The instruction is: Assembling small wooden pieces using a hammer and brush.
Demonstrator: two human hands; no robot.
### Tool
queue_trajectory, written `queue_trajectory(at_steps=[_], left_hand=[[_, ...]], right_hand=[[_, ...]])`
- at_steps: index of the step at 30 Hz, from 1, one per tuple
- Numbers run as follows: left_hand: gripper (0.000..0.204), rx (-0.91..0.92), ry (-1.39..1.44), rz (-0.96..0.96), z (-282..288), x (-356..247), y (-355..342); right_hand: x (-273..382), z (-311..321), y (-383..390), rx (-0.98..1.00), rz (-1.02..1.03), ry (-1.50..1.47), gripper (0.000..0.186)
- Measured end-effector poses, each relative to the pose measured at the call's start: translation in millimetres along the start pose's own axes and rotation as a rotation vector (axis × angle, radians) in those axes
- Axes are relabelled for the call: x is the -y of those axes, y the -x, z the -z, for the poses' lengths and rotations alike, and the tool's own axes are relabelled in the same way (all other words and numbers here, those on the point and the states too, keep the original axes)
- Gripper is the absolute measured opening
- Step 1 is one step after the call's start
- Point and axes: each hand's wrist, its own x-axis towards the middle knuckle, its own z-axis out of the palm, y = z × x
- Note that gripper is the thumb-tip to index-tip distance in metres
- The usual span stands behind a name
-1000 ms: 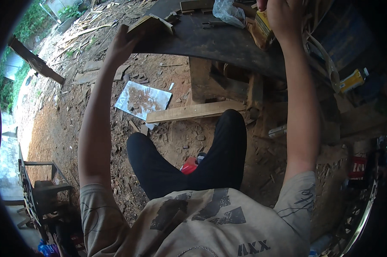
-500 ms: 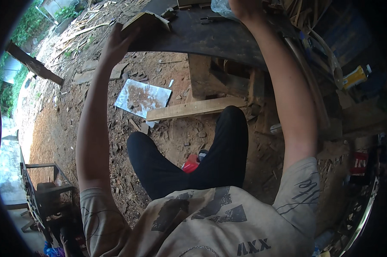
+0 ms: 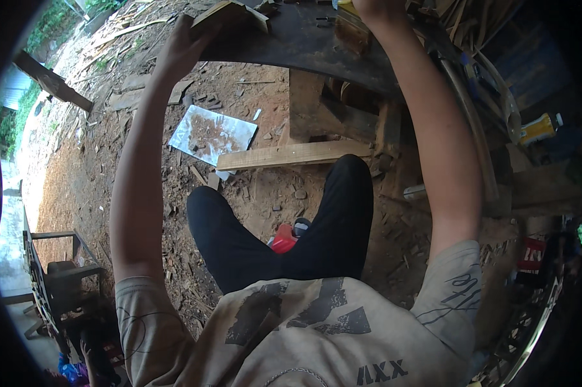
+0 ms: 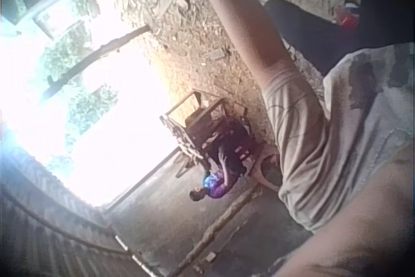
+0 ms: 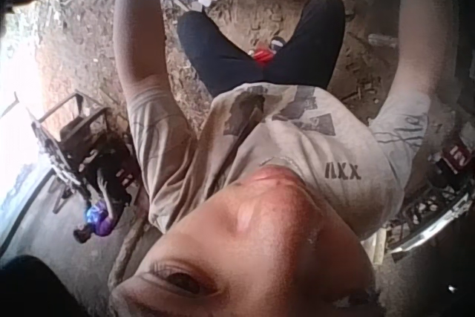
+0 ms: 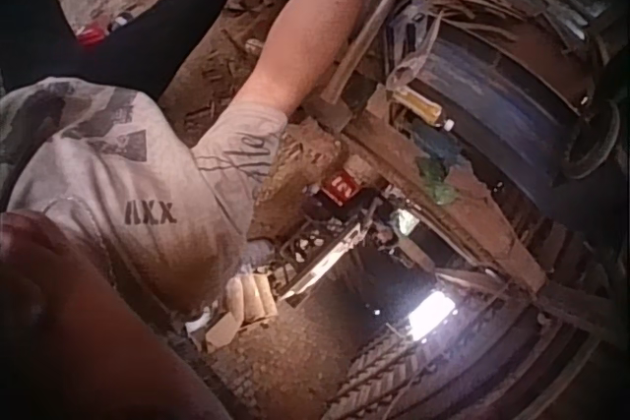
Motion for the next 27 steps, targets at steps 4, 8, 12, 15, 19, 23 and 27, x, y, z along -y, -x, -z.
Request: queue_trajectory(at_steps=[4, 8, 12, 15, 19, 23, 27], left_hand=[[0.064, -0.020, -0.032, -0.010, 1, -1, 0], [0.064, -0.052, -0.054, 0.006, -1, 0, 1], [0.065, -0.038, -0.020, -0.031, 0, 0, 2], [0.064, 0.014, 0.020, 0.011, 1, -2, -1], [0.064, -0.025, -0.065, 0.031, 2, -5, 2], [0.063, -0.004, -0.034, 0.045, 2, -7, 3], [0.064, -0.003, -0.051, 0.106, 3, -9, 2]], right_hand=[[-2, 8, -3, -0.007, 0.146, 0.194, 0.056], [-9, 4, 11, -0.045, -0.099, 0.131, 0.057], [-6, -9, 8, -0.037, -0.157, -0.217, 0.059], [0, -13, 1, -0.102, -0.084, -0.005, 0.060], [3, -9, 2, -0.067, 0.063, 0.167, 0.059], [-2, -13, 18, -0.026, 0.039, 0.217, 0.058], [1, -25, 23, 0.006, 0.000, 0.065, 0.056]])
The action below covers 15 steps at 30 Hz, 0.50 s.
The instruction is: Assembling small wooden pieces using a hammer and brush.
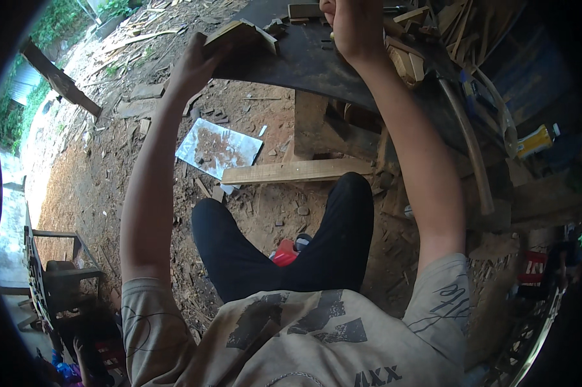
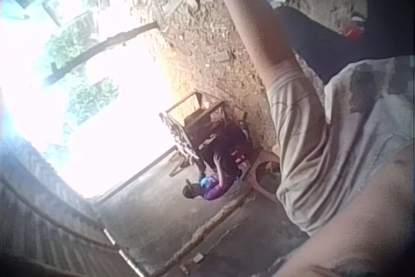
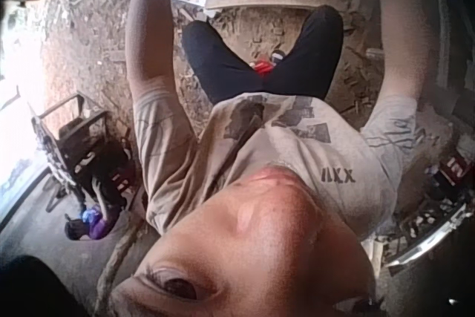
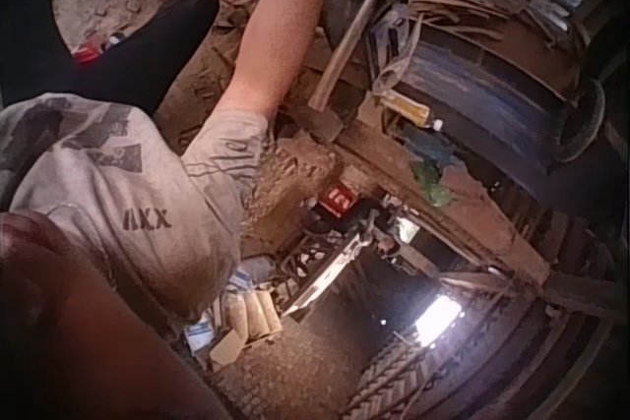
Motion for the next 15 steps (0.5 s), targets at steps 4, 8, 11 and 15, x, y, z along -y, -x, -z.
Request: queue_trajectory(at_steps=[4, 8, 11, 15], left_hand=[[0.062, -0.001, 0.040, -0.005, 2, -3, 3], [0.059, -0.056, 0.029, -0.028, 4, -9, 7], [0.056, -0.121, 0.125, -0.068, 4, -17, 8], [0.054, -0.060, 0.044, -0.018, 12, -22, 12]], right_hand=[[12, 1, -2, 0.104, 0.153, 0.147, 0.049], [13, 0, 10, 0.316, 0.240, 0.375, 0.056], [6, -4, 19, 0.328, 0.139, 0.386, 0.057], [8, -4, 21, 0.427, 0.275, 0.541, 0.052]])
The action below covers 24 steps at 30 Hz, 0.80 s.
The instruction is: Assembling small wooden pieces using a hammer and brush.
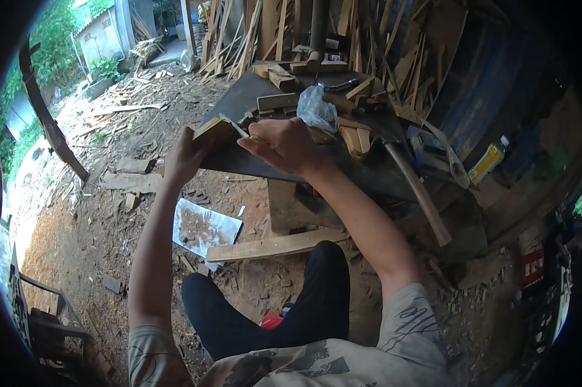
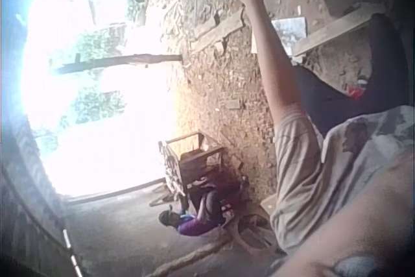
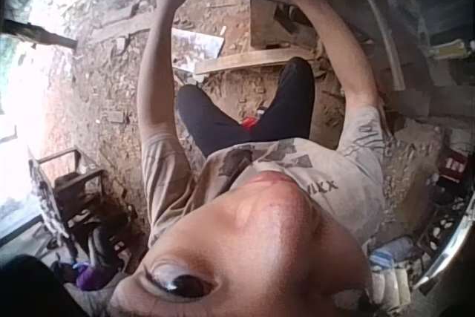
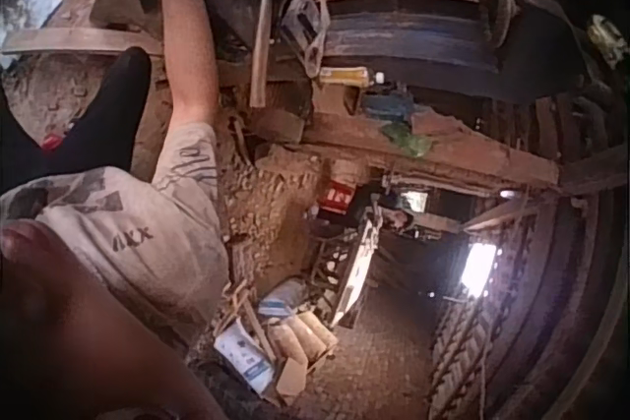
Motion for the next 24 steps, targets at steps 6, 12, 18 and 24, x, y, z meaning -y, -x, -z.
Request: queue_trajectory(at_steps=[6, 12, 18, 24], left_hand=[[0.054, 0.037, -0.010, 0.051, 1, -2, -1], [0.053, 0.036, 0.016, 0.041, 2, -4, 0], [0.046, -0.055, 0.004, -0.007, -1, -5, 2], [0.045, -0.043, -0.002, -0.023, -4, -5, 5]], right_hand=[[-10, 5, 0, 0.064, -0.018, 0.116, 0.043], [-19, 6, 10, 0.245, -0.076, 0.218, 0.039], [-24, 30, -7, 0.283, -0.150, 0.143, 0.043], [-60, 78, -22, -0.290, 0.054, 0.243, 0.017]])
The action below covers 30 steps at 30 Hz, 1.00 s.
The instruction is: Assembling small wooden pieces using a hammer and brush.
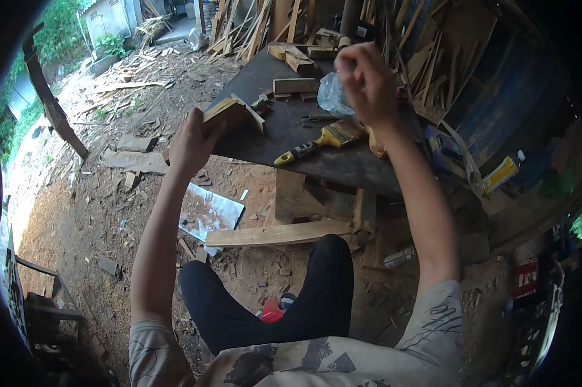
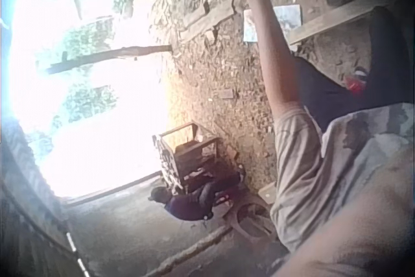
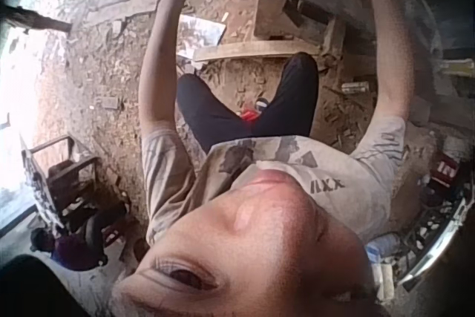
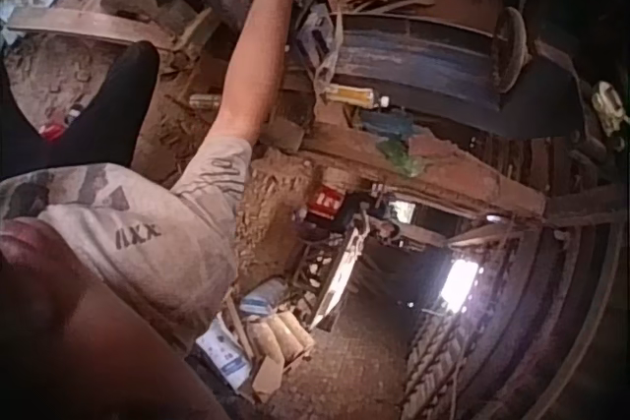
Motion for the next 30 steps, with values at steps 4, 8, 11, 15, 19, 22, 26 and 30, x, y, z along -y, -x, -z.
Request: queue_trajectory(at_steps=[4, 8, 11, 15, 19, 22, 26, 30], left_hand=[[0.049, -0.058, -0.061, -0.017, -3, -7, 1], [0.047, -0.095, -0.089, -0.026, 1, -12, -2], [0.045, -0.067, -0.096, 0.011, 4, -16, -3], [0.045, -0.052, -0.104, 0.032, 5, -19, -2], [0.044, -0.070, -0.122, 0.070, 4, -20, -2], [0.044, -0.078, -0.119, 0.055, 4, -19, -2], [0.043, -0.043, -0.089, 0.051, 4, -19, -2], [0.044, -0.057, -0.092, 0.024, 4, -19, -2]], right_hand=[[-75, 17, -18, -0.122, -0.193, 0.032, 0.015], [-173, 23, -41, -0.104, -0.422, 0.201, 0.034], [-231, 18, -53, -0.014, -0.463, 0.254, 0.063], [-253, 6, -58, 0.231, -0.539, 0.390, 0.084], [-228, -1, -56, 0.356, -0.416, 0.613, 0.069], [-213, -1, -54, 0.371, -0.382, 0.661, 0.056], [-223, 2, -55, 0.372, -0.379, 0.579, 0.053], [-247, -2, -58, 0.309, -0.514, 0.248, 0.047]])
